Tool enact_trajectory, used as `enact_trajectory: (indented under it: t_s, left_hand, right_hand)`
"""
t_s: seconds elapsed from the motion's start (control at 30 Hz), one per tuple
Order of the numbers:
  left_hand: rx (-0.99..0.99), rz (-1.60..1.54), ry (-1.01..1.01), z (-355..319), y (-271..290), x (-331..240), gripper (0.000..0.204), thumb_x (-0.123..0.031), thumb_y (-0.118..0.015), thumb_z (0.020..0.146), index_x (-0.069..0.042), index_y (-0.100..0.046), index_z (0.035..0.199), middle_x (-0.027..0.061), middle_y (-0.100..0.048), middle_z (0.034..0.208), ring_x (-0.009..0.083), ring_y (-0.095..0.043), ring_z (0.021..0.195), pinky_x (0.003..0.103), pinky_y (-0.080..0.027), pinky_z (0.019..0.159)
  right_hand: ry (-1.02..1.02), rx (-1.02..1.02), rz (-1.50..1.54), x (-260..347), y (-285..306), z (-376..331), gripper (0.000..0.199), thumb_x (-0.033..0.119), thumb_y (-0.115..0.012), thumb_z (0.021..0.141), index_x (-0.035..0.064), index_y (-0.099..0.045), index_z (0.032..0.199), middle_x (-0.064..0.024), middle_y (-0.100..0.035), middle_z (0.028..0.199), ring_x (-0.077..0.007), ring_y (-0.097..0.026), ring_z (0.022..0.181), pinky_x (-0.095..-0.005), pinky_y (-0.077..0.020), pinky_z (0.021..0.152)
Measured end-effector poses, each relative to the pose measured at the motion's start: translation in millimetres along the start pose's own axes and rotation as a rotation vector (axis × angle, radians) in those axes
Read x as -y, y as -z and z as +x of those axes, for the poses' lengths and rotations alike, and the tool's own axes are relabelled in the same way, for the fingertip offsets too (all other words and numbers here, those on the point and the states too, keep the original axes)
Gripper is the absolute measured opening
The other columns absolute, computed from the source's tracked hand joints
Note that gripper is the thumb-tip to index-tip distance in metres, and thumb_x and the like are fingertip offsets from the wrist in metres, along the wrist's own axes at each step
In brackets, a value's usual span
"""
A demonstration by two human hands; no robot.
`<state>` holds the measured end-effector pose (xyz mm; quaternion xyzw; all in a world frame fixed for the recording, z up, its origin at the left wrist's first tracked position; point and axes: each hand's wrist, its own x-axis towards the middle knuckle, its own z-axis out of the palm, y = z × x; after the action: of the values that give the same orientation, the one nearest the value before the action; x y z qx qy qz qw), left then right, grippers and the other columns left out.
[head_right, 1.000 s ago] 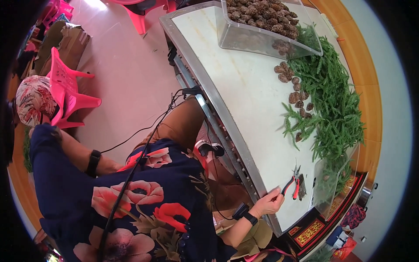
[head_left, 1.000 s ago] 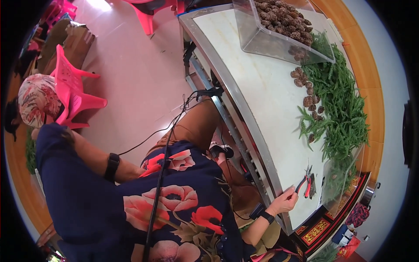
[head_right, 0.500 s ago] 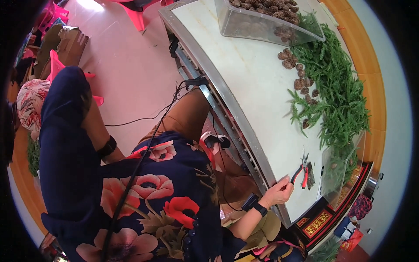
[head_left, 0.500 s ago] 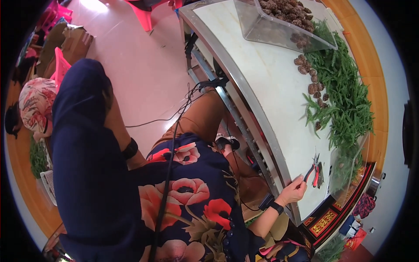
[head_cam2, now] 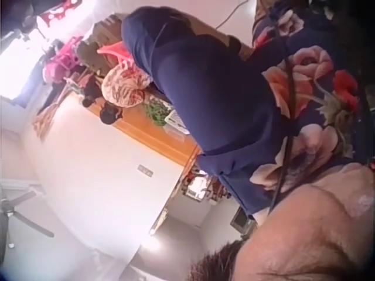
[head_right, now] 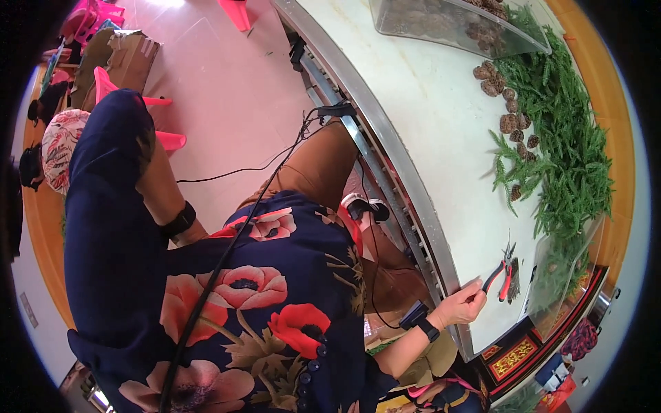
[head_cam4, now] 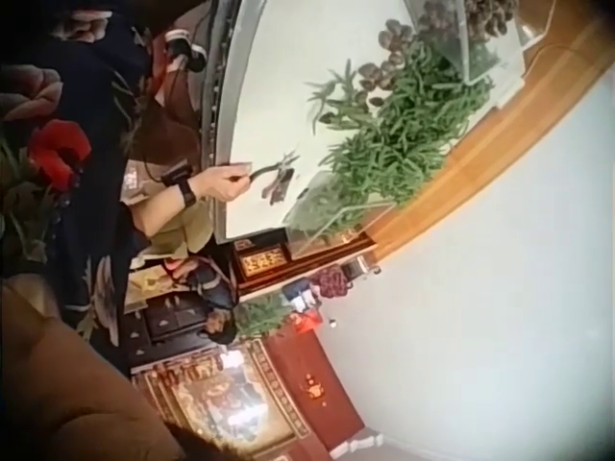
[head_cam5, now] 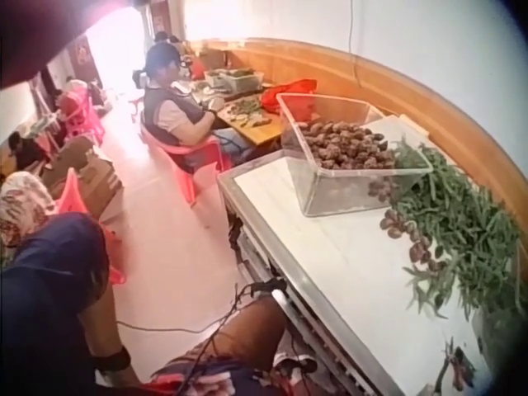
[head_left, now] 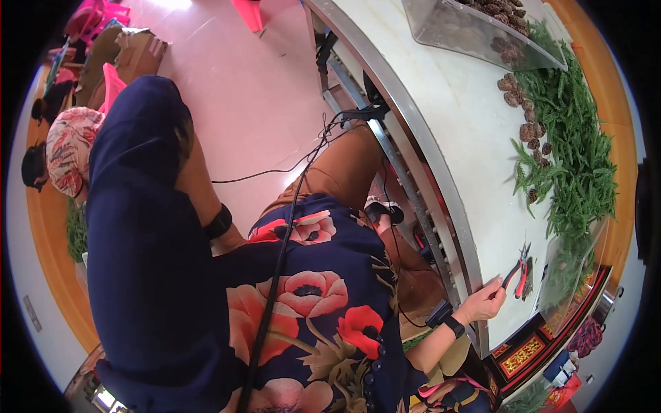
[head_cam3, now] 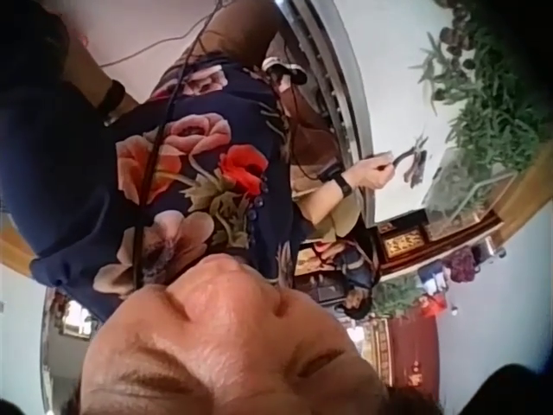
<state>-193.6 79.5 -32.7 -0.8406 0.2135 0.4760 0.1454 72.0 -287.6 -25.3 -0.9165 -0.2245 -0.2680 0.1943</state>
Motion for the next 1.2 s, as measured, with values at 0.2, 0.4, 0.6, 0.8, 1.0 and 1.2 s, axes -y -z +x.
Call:
enact_trajectory:
  t_s: [0.2,0.4,0.6,0.8,1.0,1.2]
  left_hand:
    - [-0.038,-0.244,-0.147,5,-2,9,0.037,-0.036,-0.072,0.076,0.0,-0.068,0.086,0.012,-0.067,0.08,0.0231,-0.064,0.074,0.038,-0.051,0.066]
    - [-0.052,-0.516,-0.294,-2,-14,11,0.037,-0.037,-0.073,0.075,-0.001,-0.07,0.082,0.0138,-0.069,0.078,0.025,-0.068,0.073,0.039,-0.054,0.064]
    - [-0.275,-0.444,-0.328,-7,18,22,0.031,-0.032,-0.073,0.073,-0.001,-0.071,0.079,0.0148,-0.07,0.074,0.0283,-0.069,0.073,0.04,-0.055,0.063]
    - [-0.559,-0.327,-0.238,-8,51,33,0.018,-0.018,-0.067,0.074,-0.002,-0.07,0.08,0.0163,-0.07,0.083,0.0299,-0.069,0.082,0.038,-0.054,0.064]
    - [-0.812,-0.326,-0.155,-40,143,48,0.026,-0.017,-0.067,0.079,-0.001,-0.059,0.099,0.0146,-0.064,0.09,0.0324,-0.066,0.081,0.042,-0.052,0.066]
    - [-0.963,-0.219,-0.106,-10,231,78,0.03,-0.019,-0.068,0.082,-0.002,-0.058,0.105,0.0142,-0.064,0.093,0.0352,-0.065,0.084,0.045,-0.051,0.066]
  right_hand:
    - [0.01,0.004,-0.002,0,-3,-1,0.036,0.021,-0.063,0.094,-0.0005,-0.052,0.067,-0.0114,-0.047,0.061,-0.0276,-0.047,0.054,-0.0409,-0.0361,0.05]
    - [0.012,-0.007,0.01,3,3,0,0.035,0.021,-0.063,0.094,-0.0002,-0.053,0.067,-0.0109,-0.048,0.062,-0.027,-0.047,0.054,-0.0399,-0.0365,0.05]
    - [-0.033,0.012,-0.026,-6,2,-6,0.032,0.025,-0.062,0.095,0.0001,-0.06,0.074,-0.0124,-0.052,0.064,-0.0283,-0.051,0.057,-0.0406,-0.0403,0.054]
    - [-0.134,0.002,0.021,6,7,-3,0.037,0.023,-0.063,0.094,0.0018,-0.05,0.067,-0.0115,-0.048,0.062,-0.0255,-0.044,0.055,-0.0397,-0.0376,0.052]
    - [-0.14,-0.076,0.058,13,-3,1,0.036,0.019,-0.065,0.091,0.0035,-0.047,0.064,-0.0097,-0.043,0.061,-0.0239,-0.041,0.052,-0.0373,-0.0346,0.05]
    - [-0.164,-0.088,0.114,12,-1,0,0.035,0.016,-0.069,0.084,0.0068,-0.045,0.06,-0.008,-0.047,0.061,-0.0301,-0.048,0.052,-0.0418,-0.0353,0.049]
